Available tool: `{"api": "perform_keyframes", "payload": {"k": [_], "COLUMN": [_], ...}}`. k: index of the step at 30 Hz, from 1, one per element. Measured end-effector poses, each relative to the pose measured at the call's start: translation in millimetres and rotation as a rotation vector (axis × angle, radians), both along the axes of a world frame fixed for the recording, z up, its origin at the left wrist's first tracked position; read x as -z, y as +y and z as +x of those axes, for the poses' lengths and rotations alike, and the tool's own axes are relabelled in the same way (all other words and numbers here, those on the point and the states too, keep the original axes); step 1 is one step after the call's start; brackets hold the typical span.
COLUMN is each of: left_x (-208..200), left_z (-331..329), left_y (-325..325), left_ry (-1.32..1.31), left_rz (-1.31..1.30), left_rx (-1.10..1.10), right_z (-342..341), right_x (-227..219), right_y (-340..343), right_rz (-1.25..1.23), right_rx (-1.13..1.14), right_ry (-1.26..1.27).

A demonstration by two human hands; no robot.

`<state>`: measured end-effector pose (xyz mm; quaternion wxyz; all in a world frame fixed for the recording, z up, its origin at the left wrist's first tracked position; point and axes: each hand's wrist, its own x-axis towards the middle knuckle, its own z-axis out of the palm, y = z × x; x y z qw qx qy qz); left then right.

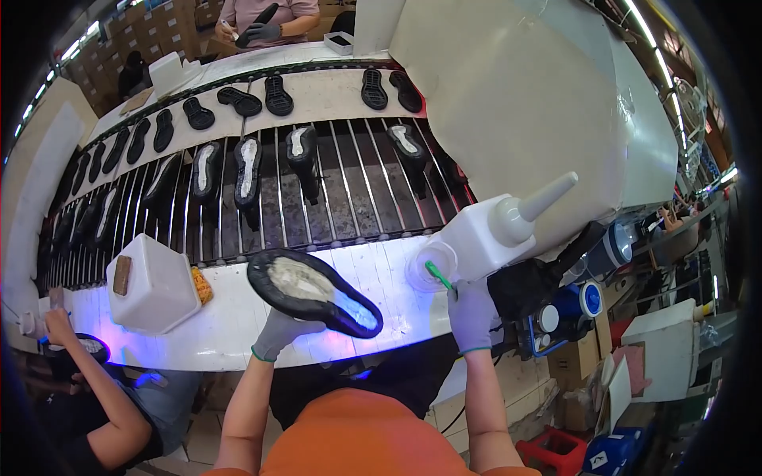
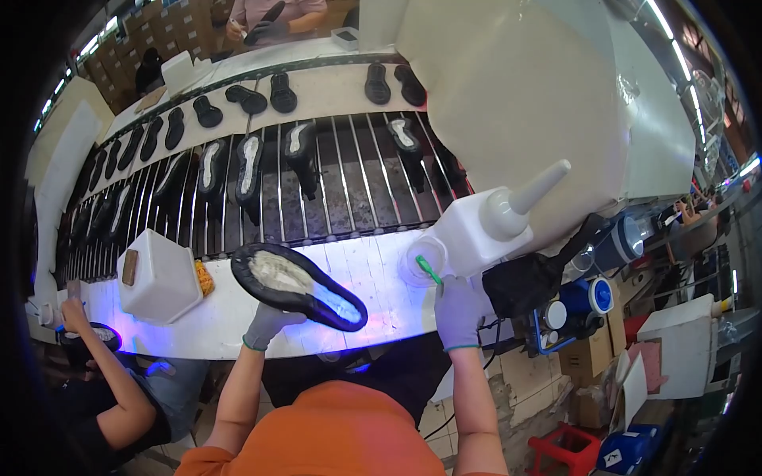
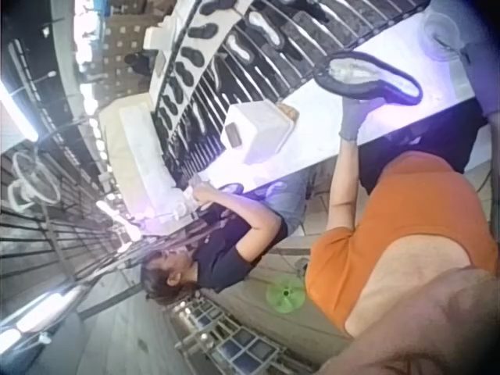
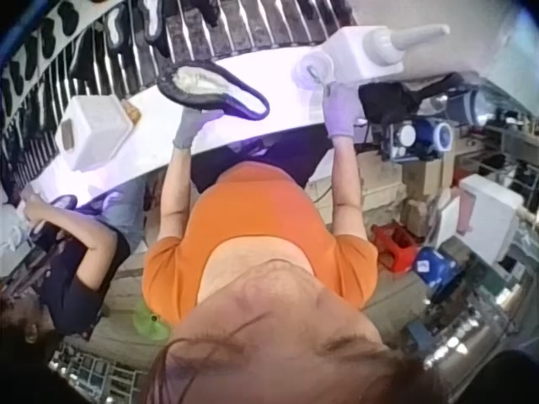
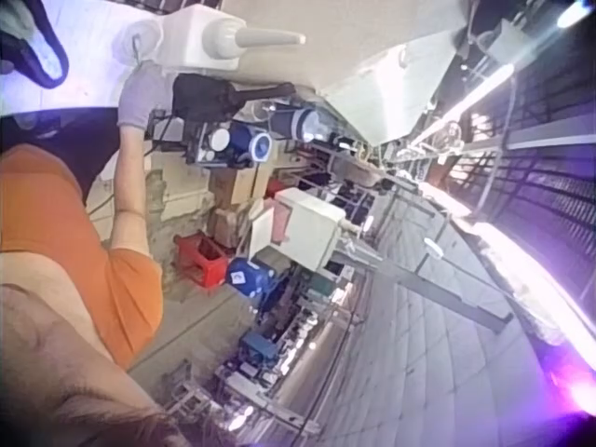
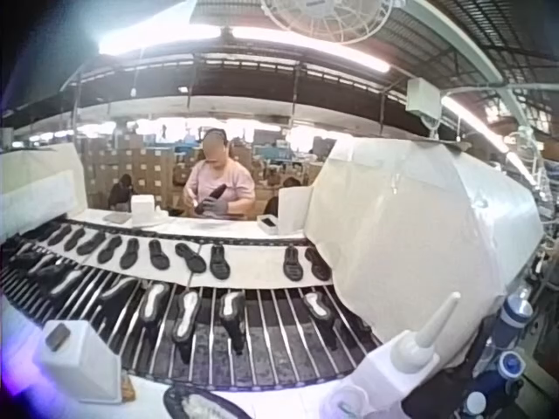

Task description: Applying sealant or glue to the soles of sneakers using a brush on an assembly line.

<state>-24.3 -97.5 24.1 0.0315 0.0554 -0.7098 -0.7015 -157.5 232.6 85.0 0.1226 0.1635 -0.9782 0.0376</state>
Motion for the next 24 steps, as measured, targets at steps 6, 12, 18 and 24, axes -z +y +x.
{"api": "perform_keyframes", "payload": {"k": [6,12,18,24], "left_x": [18.8,43.5,12.0,-46.2], "left_z": [16.0,26.6,20.6,8.4], "left_y": [10.9,4.3,21.7,43.4], "left_ry": [0.033,-0.034,-0.188,-0.146], "left_rz": [0.669,1.306,0.98,0.813], "left_rx": [-0.228,-0.181,-0.269,-0.132], "right_z": [-5.2,0.2,-2.0,10.4], "right_x": [11.3,30.3,8.6,-83.0], "right_y": [6.4,25.9,9.2,-43.3], "right_rz": [-0.159,-1.138,-1.56,-1.091], "right_rx": [-0.075,0.248,0.084,-0.247], "right_ry": [-0.133,-0.813,-1.195,-1.043]}}
